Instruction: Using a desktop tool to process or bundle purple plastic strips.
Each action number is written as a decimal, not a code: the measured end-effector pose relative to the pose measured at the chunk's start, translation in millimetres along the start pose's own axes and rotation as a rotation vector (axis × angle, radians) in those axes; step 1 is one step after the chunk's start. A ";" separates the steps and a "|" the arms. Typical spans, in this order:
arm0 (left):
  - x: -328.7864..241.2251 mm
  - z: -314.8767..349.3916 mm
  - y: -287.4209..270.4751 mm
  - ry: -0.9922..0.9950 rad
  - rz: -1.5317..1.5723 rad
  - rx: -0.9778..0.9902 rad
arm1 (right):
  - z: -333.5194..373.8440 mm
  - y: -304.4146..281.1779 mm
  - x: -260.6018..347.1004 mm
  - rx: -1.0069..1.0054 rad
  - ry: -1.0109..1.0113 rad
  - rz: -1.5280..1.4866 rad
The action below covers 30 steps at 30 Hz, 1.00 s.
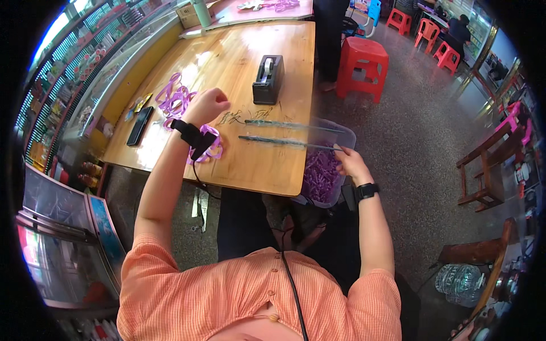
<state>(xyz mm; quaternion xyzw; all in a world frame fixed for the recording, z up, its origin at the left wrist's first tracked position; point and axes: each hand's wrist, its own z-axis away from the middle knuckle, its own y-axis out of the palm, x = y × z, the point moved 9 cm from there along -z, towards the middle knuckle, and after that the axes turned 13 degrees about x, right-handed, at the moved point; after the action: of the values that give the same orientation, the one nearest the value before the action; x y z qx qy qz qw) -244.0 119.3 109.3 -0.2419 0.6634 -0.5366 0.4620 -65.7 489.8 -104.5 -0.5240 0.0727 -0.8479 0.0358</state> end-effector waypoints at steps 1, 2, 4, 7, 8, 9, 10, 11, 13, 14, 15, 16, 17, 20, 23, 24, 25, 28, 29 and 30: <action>14.3 -5.6 2.6 -0.061 -0.092 0.001 | 0.3 4.2 1.2 0.021 -0.019 -0.032; 25.0 -10.0 6.8 -0.062 -0.093 -0.002 | 3.1 7.2 2.3 0.022 -0.022 -0.031; 32.1 -15.7 16.6 0.000 -0.187 0.047 | 13.2 11.1 14.3 0.020 -0.128 -0.075; 10.9 -13.8 5.6 0.065 -0.029 -0.015 | 42.9 -2.7 35.9 -0.062 -0.293 -0.112; 2.9 -12.4 -1.2 0.087 0.129 -0.056 | 53.9 -6.0 41.7 -0.076 -0.294 -0.112; -14.0 -10.5 -6.3 0.233 0.323 -0.011 | 70.7 -13.9 57.3 -0.184 -0.410 -0.126; -23.8 -7.2 -3.1 0.282 0.562 0.098 | 89.5 -20.4 72.5 -0.292 -0.525 -0.138; -56.5 7.5 -5.0 0.315 0.845 0.205 | 110.0 -25.0 85.0 -0.377 -0.579 -0.179; -105.7 40.2 -18.4 0.425 0.928 0.299 | 140.4 -5.9 121.1 -0.374 -0.651 -0.132; -132.6 56.5 -20.9 0.530 1.012 0.392 | 156.3 6.0 140.3 -0.364 -0.720 -0.081; -152.2 68.6 -24.2 0.544 1.014 0.405 | 169.6 20.3 158.0 -0.339 -0.776 0.011; -171.9 81.0 -18.5 0.532 1.023 0.507 | 179.9 35.7 173.7 -0.310 -0.830 0.104; -185.1 94.1 -11.1 0.509 1.025 0.600 | 190.7 54.8 192.8 -0.267 -0.932 0.175; -216.3 111.6 2.2 0.586 0.953 0.667 | 206.4 83.4 211.7 -0.212 -0.972 0.234; -218.7 117.9 14.8 0.429 0.914 0.673 | 210.3 81.1 208.7 -0.253 -0.969 0.248; -219.8 119.5 17.7 0.431 0.912 0.675 | 212.0 79.3 208.4 -0.254 -0.989 0.225; -220.7 120.0 23.8 0.454 0.839 0.681 | 213.7 74.9 202.4 -0.221 -0.942 0.159; -227.1 124.8 49.6 0.596 0.685 0.718 | 232.3 43.3 192.2 -0.293 -1.031 0.011; -239.7 132.3 51.3 0.729 0.572 0.704 | 243.0 28.5 188.9 -0.361 -1.029 -0.026; -249.6 141.8 52.7 0.854 0.456 0.684 | 253.0 16.0 186.7 -0.425 -1.026 -0.066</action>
<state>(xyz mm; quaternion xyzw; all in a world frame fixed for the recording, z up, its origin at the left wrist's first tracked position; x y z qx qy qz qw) 2.7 270.1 148.6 0.3069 0.6152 -0.6570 0.3095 76.5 426.8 169.3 -0.8674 0.1989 -0.4512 -0.0664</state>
